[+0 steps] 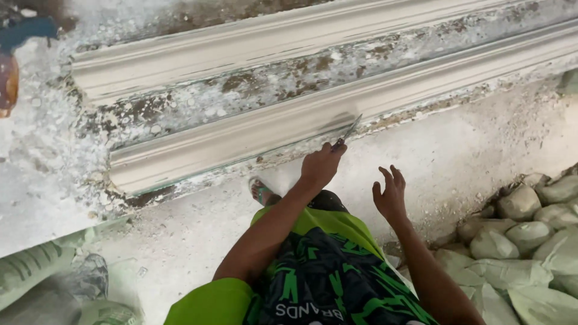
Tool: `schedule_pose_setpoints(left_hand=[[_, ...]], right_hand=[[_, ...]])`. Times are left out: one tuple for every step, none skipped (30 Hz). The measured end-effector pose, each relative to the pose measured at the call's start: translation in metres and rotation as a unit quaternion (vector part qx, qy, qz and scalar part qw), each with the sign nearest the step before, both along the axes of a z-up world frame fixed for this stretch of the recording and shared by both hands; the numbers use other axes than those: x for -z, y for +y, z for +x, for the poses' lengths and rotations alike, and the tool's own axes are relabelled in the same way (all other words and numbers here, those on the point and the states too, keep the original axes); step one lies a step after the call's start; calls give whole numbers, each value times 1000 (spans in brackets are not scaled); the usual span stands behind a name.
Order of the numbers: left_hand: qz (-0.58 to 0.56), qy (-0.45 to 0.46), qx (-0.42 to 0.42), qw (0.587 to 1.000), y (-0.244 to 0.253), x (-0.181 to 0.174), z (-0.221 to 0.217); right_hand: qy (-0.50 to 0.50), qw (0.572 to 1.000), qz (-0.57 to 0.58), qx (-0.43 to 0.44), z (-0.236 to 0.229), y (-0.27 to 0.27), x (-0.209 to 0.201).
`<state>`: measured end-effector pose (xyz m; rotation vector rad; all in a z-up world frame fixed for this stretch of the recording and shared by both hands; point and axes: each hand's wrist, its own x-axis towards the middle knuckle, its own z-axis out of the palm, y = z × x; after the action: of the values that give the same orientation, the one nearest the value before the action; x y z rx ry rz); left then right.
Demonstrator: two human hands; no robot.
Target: The recorder uses a putty knife to scrape and refine the edges of plaster decorative moldings on a workbench.
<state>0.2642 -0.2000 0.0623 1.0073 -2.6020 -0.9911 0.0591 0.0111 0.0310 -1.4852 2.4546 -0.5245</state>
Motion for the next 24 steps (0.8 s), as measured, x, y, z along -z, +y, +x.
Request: schedule_pose_setpoints(left_hand=[[-6, -20, 3, 1000, 1, -1, -8], [-8, -22, 11, 1000, 0, -5, 8], [3, -21, 10, 1000, -2, -8, 24], [14, -20, 11, 1000, -5, -12, 36], [12, -21, 20, 1000, -9, -14, 61], [-32, 6, 3, 999, -9, -16, 86], [-75, 33, -14, 997, -11, -17, 112], [-76, 34, -9, 997, -13, -27, 131], [-81, 0, -12, 997, -16, -37, 150], [-87, -34, -18, 995, -20, -48, 169], [-88, -33, -16, 995, -19, -46, 174], [-103, -59, -18, 993, -19, -45, 181], [-118, -85, -20, 989, -18, -44, 187], [-119, -87, -23, 989, -16, -42, 179], [-106, -96, -31, 989, -14, -41, 171], [-93, -104, -40, 989, -12, -38, 160], [-96, -105, -44, 989, -12, -38, 135], [-92, -94, -41, 991, -8, -37, 109], [-87, -83, -39, 992, -4, -35, 82], [-87, -80, -45, 992, 0, -29, 47], [-88, -75, -34, 993, 4, -24, 12], [-91, -73, -23, 993, 6, -19, -22], [-93, -73, -29, 993, 8, -13, -57], [-88, -56, -27, 994, 10, -8, -91]], right_hand=[[-15, 1000, -8, -3, -2, 0, 1], [-17, 1000, -10, 5, 3, -4, -6], [-53, 998, -7, 32, 6, -8, -12], [-89, 994, -5, 61, 7, -12, -20], [-90, 993, -8, 70, 9, -16, -24], [-132, 986, 18, 97, 9, -17, -28], [-174, 976, 43, 125, 9, -19, -33], [-174, 975, 42, 129, 3, -16, -25], [-162, 981, 20, 102, -4, -13, -17], [-149, 986, -2, 73, -13, -13, -9], [-149, 986, -4, 75, -19, -16, -9], [-152, 986, -15, 69, -25, -21, -7], [-155, 986, -25, 64, -31, -26, -5], [-157, 985, -26, 61, -38, -29, -4], [-146, 987, -37, 52, -45, -33, -2], [-135, 989, -49, 42, -54, -38, 0], [-136, 989, -51, 37, -61, -44, 3], [-142, 988, -56, 22, -69, -46, 5], [-148, 987, -61, 7, -79, -48, 8], [-146, 987, -61, 1, -94, -49, 6], [-144, 987, -65, -15, -109, -49, 5], [-145, 986, -72, -31, -122, -52, 6], [-146, 986, -74, -37, -142, -52, 6], [-142, 985, -90, -34, -160, -52, 7]])
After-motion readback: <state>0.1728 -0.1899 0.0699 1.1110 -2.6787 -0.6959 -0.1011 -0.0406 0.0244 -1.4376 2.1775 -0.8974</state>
